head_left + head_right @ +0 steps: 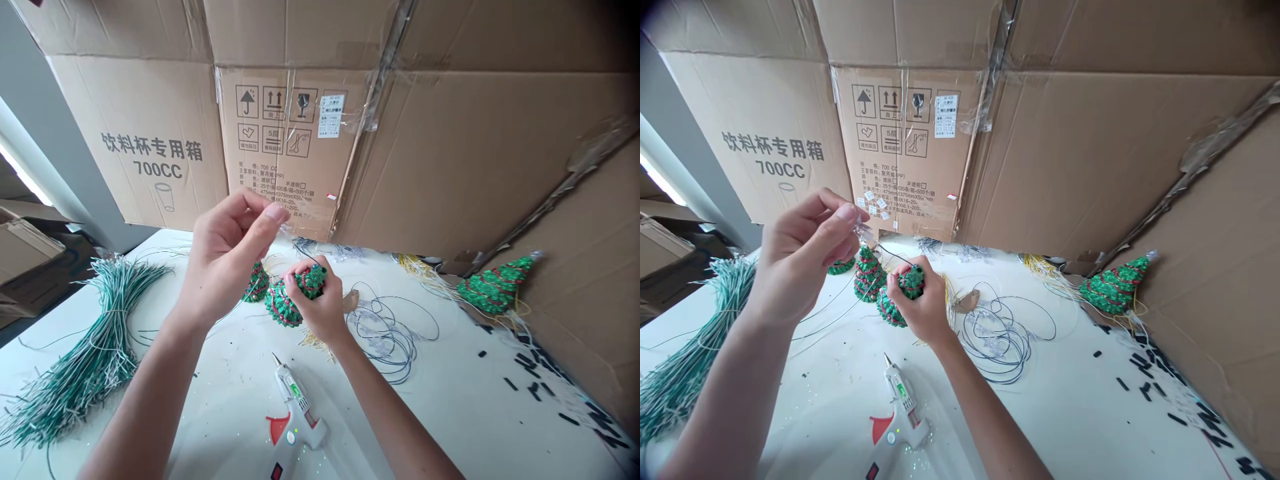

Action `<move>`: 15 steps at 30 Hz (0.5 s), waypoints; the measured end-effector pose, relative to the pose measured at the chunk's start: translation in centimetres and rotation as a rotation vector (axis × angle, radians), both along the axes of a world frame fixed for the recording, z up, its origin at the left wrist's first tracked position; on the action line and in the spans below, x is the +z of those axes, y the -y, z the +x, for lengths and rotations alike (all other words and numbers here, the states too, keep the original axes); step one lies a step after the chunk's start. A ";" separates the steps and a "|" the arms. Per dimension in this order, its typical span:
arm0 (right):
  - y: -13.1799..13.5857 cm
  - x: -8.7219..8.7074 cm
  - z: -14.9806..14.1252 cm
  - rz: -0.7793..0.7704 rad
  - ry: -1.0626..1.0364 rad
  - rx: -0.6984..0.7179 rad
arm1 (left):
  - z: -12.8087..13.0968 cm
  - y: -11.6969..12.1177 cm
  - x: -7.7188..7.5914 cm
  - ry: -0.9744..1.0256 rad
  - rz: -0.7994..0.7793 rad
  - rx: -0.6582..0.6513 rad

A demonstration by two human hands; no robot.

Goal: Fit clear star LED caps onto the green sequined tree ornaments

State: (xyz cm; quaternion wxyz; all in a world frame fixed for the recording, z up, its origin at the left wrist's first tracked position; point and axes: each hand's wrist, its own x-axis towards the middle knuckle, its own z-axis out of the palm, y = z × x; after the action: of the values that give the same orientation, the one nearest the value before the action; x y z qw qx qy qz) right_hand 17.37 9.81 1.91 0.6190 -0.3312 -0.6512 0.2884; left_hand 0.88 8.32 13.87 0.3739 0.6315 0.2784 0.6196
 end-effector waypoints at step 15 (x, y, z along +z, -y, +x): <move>-0.1 -4.6 -1.2 -0.092 0.076 0.090 | -0.7 -0.4 0.2 -0.292 -0.044 0.076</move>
State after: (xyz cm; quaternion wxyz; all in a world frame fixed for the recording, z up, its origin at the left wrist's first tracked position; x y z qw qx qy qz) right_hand 16.21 9.91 -2.65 0.5642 -0.3403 -0.6747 0.3326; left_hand 0.15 8.76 14.07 0.3196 0.6953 0.3672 0.5287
